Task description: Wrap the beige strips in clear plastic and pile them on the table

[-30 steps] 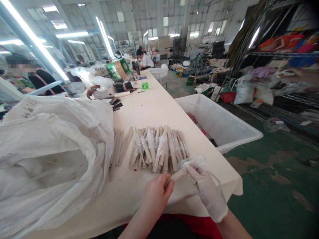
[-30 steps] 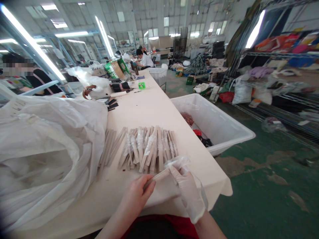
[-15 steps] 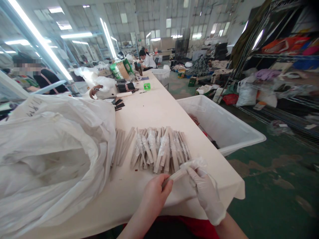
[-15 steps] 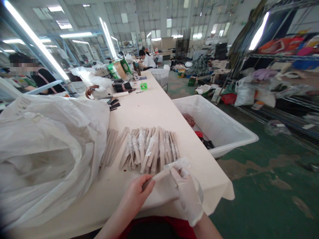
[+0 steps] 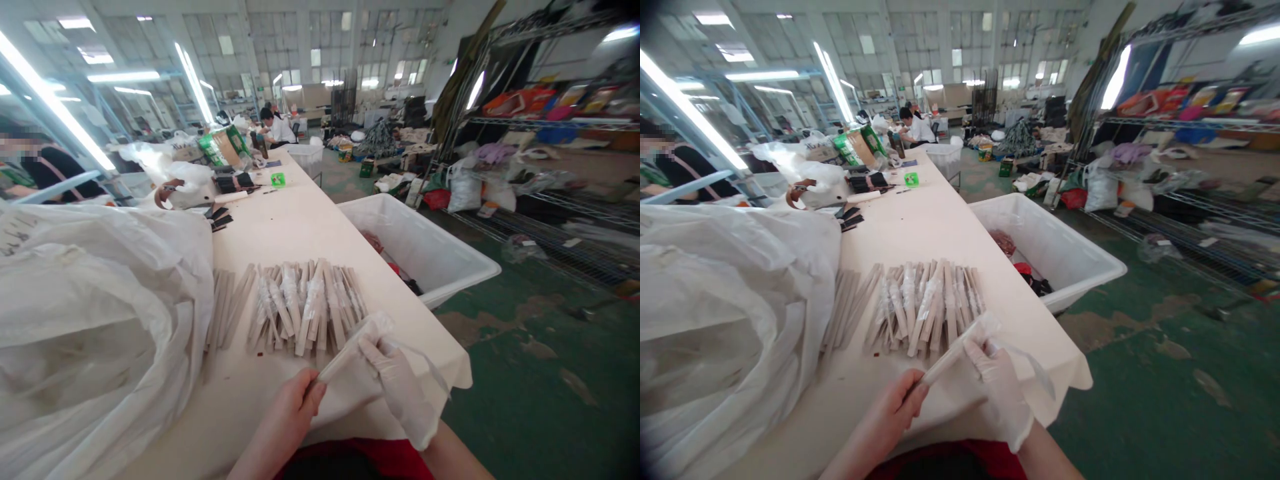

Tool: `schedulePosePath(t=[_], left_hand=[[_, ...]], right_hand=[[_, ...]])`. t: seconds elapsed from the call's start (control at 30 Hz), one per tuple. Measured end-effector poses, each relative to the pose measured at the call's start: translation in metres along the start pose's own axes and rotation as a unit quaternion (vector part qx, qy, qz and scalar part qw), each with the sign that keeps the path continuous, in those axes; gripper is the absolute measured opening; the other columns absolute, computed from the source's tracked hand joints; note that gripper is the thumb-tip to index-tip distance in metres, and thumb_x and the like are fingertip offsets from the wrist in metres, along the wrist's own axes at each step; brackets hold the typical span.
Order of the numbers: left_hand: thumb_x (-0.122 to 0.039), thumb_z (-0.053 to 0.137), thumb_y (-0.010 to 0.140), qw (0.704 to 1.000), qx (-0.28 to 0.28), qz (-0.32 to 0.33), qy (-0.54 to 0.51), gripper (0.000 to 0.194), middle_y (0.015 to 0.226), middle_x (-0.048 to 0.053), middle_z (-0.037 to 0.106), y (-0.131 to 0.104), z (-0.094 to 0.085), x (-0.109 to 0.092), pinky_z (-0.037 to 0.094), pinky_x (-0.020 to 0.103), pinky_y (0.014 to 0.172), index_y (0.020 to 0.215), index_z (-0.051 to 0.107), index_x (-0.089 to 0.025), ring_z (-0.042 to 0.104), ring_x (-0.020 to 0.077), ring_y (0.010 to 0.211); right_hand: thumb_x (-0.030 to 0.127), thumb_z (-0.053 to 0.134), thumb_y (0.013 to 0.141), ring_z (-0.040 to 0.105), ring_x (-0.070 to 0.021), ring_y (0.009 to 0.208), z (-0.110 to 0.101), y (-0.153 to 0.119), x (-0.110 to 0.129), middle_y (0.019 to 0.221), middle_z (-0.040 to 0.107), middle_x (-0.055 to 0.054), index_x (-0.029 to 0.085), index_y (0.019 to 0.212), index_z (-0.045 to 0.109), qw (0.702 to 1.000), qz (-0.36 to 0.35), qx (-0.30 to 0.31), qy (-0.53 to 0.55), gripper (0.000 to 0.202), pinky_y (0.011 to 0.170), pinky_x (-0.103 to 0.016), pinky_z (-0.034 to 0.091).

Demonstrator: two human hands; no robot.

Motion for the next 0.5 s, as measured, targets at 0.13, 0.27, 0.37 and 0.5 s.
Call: schedulePosePath(t=[0.13, 0.27, 0.37, 0.5], left_hand=[[-0.036, 0.038, 0.086, 0.999, -0.001, 0.018, -0.03, 0.023, 0.061, -0.004, 0.047, -0.002, -0.003, -0.008, 0.033, 0.021, 0.054, 0.079, 0.049, -0.017, 0.046, 0.0112, 0.057], [-0.036, 0.04, 0.084, 0.991, 0.073, -0.001, -0.111, 0.025, 0.059, -0.006, 0.043, -0.007, 0.006, -0.012, 0.032, 0.02, 0.05, 0.093, 0.052, -0.015, 0.04, 0.009, 0.05], [-0.041, 0.039, 0.086, 0.988, 0.044, 0.022, -0.146, 0.036, 0.055, -0.007, 0.037, -0.004, 0.005, -0.015, 0.027, 0.02, 0.047, 0.106, 0.05, -0.014, 0.032, 0.0085, 0.047], [-0.048, 0.036, 0.086, 0.979, -0.003, 0.05, -0.197, 0.05, 0.053, -0.009, 0.03, 0.0, 0.002, -0.014, 0.023, 0.021, 0.046, 0.119, 0.044, -0.011, 0.029, 0.0095, 0.048]], right_hand=[[0.057, 0.064, 0.068, 0.042, -0.0124, 0.046, 0.004, -0.005, -0.005, 0.048, 0.048, 0.004, 0.017, 0.064, 0.058, 0.997, 0.0, 0.02, -0.079, 0.041, 0.047, -0.026, 0.033], [0.059, 0.062, 0.068, 0.047, -0.0155, 0.051, -0.005, -0.009, 0.001, 0.05, 0.053, 0.001, 0.017, 0.063, 0.061, 0.985, -0.013, -0.019, -0.172, 0.042, 0.052, -0.028, 0.036], [0.06, 0.063, 0.066, 0.051, -0.0188, 0.055, 0.001, -0.014, -0.01, 0.053, 0.057, -0.002, 0.017, 0.064, 0.065, 0.979, 0.004, 0.002, -0.202, 0.043, 0.055, -0.03, 0.037], [0.056, 0.069, 0.058, 0.053, -0.0202, 0.059, 0.014, -0.019, -0.017, 0.057, 0.06, -0.003, 0.018, 0.061, 0.067, 0.971, 0.002, 0.061, -0.232, 0.039, 0.059, -0.031, 0.04]])
Point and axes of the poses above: each hand's wrist, its own y-axis towards the middle knuckle, its own z-axis out of the palm, x = y × z, the point moved 6 cm from there along y, towards the middle knuckle
